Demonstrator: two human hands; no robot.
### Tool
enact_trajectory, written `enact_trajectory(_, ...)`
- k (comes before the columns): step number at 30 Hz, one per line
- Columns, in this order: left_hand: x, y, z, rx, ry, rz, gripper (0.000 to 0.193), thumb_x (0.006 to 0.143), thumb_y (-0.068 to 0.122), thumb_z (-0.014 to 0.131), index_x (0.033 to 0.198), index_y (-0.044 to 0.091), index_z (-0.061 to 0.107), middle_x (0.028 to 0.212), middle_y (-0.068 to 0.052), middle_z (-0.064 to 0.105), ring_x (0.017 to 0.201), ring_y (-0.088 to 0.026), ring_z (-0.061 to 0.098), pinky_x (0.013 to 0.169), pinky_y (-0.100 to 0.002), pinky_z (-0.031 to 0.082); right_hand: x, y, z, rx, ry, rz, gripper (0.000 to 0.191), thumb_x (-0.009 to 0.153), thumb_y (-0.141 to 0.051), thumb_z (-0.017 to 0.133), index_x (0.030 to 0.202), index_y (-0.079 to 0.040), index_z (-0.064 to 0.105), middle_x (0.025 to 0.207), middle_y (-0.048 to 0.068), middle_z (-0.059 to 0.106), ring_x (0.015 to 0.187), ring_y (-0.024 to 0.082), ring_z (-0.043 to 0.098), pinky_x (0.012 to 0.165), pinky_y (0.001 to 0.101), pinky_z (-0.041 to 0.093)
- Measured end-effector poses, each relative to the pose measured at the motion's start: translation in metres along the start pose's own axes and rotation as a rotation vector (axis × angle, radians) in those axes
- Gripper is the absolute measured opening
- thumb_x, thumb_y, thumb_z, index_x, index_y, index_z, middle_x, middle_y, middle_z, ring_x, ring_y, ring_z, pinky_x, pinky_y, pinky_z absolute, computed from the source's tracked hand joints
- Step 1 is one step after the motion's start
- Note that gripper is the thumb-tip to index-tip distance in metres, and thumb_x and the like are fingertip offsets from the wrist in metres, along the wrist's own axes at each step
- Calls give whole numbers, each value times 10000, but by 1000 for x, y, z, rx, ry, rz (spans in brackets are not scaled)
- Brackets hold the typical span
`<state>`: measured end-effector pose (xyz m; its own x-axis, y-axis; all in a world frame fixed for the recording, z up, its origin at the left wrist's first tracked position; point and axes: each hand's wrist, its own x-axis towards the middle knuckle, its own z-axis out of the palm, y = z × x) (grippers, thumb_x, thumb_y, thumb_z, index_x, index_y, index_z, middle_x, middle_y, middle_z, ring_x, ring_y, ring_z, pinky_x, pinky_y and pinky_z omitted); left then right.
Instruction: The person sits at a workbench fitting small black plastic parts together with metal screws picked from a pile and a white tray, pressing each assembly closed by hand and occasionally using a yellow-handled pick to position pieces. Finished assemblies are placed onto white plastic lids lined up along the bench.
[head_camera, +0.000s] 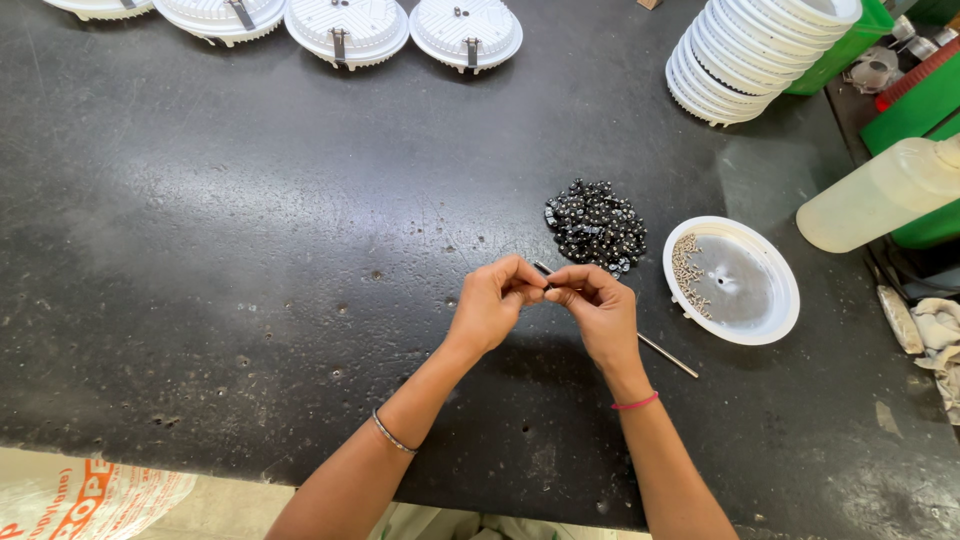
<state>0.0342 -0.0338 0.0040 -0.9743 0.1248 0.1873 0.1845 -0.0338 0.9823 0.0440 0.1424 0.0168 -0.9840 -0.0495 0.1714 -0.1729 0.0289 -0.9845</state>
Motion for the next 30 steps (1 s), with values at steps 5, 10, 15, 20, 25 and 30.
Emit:
enact_trajectory(5, -2, 1, 2, 50, 5, 66, 199, 842, -169, 593, 911, -6, 682, 850, -53, 752, 847, -95, 728, 760, -259, 590, 1, 10, -5, 14, -19, 6, 165, 890, 116, 674, 1006, 6, 713, 941, 40, 743, 874, 93, 697, 802, 238, 566)
enact_trajectory(10, -4, 0, 3, 36, -4, 87, 228, 824, -197, 574, 915, -14, 676, 847, -63, 744, 847, -91, 714, 772, -257, 587, 3, 21, -10, 5, -26, 0, 165, 886, 129, 665, 992, 7, 701, 945, 38, 737, 875, 87, 691, 811, 244, 564)
enact_trajectory(15, -6, 6, 5, 56, -17, 82, 192, 849, -167, 616, 942, -12, 680, 855, -66, 751, 833, -98, 706, 765, -259, 580, 5, 24, -12, 45, -34, 6, 167, 877, 115, 653, 987, -6, 690, 976, 43, 736, 894, 100, 704, 836, 250, 580)
enact_trajectory(20, -5, 16, 3, -112, -89, 33, 235, 869, -42, 726, 1076, 49, 660, 985, -33, 750, 918, -93, 717, 836, -260, 593, 8, 18, -19, 165, -69, 86, 114, 921, 7, 725, 1009, -38, 669, 952, 28, 698, 893, 98, 656, 821, 257, 545)
enact_trajectory(25, -4, 13, 1, -7, -50, 169, 264, 876, -9, 748, 1129, 68, 755, 1012, -46, 752, 923, -114, 727, 835, -276, 603, 8, 18, -14, 430, -116, 251, 105, 947, -83, 719, 1034, -57, 667, 969, 15, 683, 900, 123, 644, 845, 282, 546)
enact_trajectory(30, 2, 5, -7, -63, 19, 54, 194, 909, 49, 776, 1101, 28, 769, 1001, -77, 736, 914, -123, 702, 835, -286, 580, 10, 4, -22, -54, -21, 151, 127, 930, -150, 745, 1010, -53, 767, 885, 9, 720, 813, 105, 645, 753, 266, 528)
